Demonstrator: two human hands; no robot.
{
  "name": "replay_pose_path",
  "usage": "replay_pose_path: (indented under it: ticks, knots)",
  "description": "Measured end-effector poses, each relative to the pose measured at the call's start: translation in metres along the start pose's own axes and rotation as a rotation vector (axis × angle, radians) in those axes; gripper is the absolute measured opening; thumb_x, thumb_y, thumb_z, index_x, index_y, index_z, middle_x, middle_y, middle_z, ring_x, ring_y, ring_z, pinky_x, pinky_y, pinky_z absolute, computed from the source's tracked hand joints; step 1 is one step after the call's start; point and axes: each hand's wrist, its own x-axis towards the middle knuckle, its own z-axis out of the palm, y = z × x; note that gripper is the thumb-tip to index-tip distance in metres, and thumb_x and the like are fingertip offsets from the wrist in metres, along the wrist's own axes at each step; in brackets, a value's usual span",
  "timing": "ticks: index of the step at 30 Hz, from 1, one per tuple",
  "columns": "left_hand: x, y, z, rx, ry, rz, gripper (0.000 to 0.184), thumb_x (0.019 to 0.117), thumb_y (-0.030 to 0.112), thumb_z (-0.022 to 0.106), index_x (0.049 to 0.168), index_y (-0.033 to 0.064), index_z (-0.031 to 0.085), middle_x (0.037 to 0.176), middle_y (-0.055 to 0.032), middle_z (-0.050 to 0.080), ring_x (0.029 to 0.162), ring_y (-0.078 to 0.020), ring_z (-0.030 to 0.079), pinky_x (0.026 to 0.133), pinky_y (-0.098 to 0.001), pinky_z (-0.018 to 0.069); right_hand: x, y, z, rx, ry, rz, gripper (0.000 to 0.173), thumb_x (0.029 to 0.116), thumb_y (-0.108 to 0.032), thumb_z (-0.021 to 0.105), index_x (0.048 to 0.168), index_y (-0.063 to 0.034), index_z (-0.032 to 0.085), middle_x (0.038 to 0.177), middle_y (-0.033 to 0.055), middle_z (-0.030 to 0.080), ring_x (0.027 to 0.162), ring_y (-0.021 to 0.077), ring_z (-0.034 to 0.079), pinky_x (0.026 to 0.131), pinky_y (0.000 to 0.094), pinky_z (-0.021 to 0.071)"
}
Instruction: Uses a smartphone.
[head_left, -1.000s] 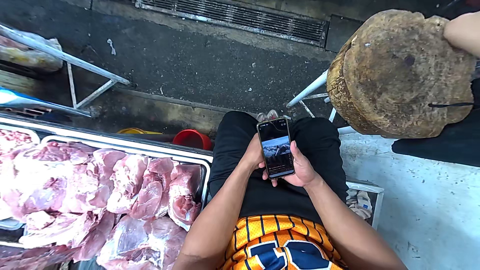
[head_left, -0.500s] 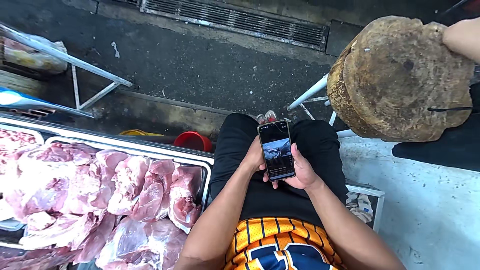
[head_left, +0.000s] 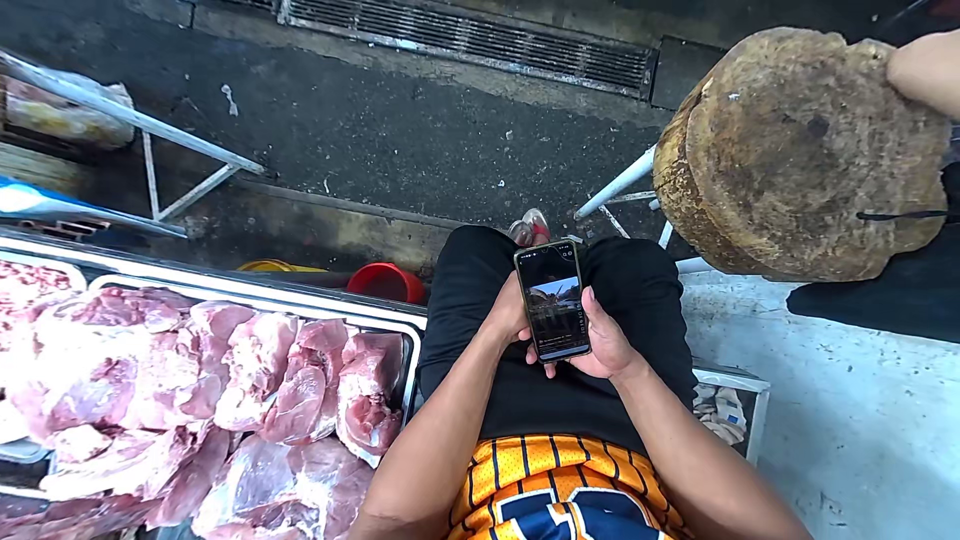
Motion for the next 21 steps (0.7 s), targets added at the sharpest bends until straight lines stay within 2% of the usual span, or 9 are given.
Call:
replay_pose_path:
  ticks: [7, 17, 21]
  knots:
    - [-0.0017, 0.0002, 0.0008, -0.026, 0.008, 0.000, 0.012, 0.0987, 0.006, 0.059, 0.107, 0.0134, 0.063, 0.082, 0.0018, 0.068, 0.070, -0.0059, 0.065, 0.067, -0.0248, 0.0572, 0.0004, 0.0009, 0.0019, -0.015, 0.008, -0.002, 0.084, 0.0936, -0.078, 0.040, 0.141, -0.0097, 0.051, 0.129, 0.0276, 0.064, 0.102, 0.0417, 0.070, 0.071, 0.0468, 0.0625]
    - [0.0002, -0.0041, 0.0002, -0.077, -0.018, 0.007, 0.013, 0.0973, 0.005, 0.061, 0.108, 0.0131, 0.063, 0.084, 0.0007, 0.069, 0.071, -0.0074, 0.067, 0.068, -0.0256, 0.0582, -0.0008, 0.0034, 0.0001, 0.008, 0.013, -0.004, 0.083, 0.0933, -0.078, 0.041, 0.140, -0.0107, 0.053, 0.128, 0.0282, 0.064, 0.102, 0.0427, 0.070, 0.071, 0.0475, 0.0626]
    - [-0.0003, -0.0021, 0.0015, -0.072, -0.010, -0.001, 0.013, 0.0976, 0.004, 0.059, 0.105, 0.0140, 0.063, 0.081, 0.0018, 0.068, 0.068, -0.0061, 0.065, 0.066, -0.0239, 0.0572, -0.0009, 0.0018, 0.0018, 0.020, 0.020, -0.008, 0.081, 0.0940, -0.076, 0.042, 0.140, -0.0106, 0.052, 0.128, 0.0287, 0.064, 0.102, 0.0433, 0.070, 0.070, 0.0476, 0.0626]
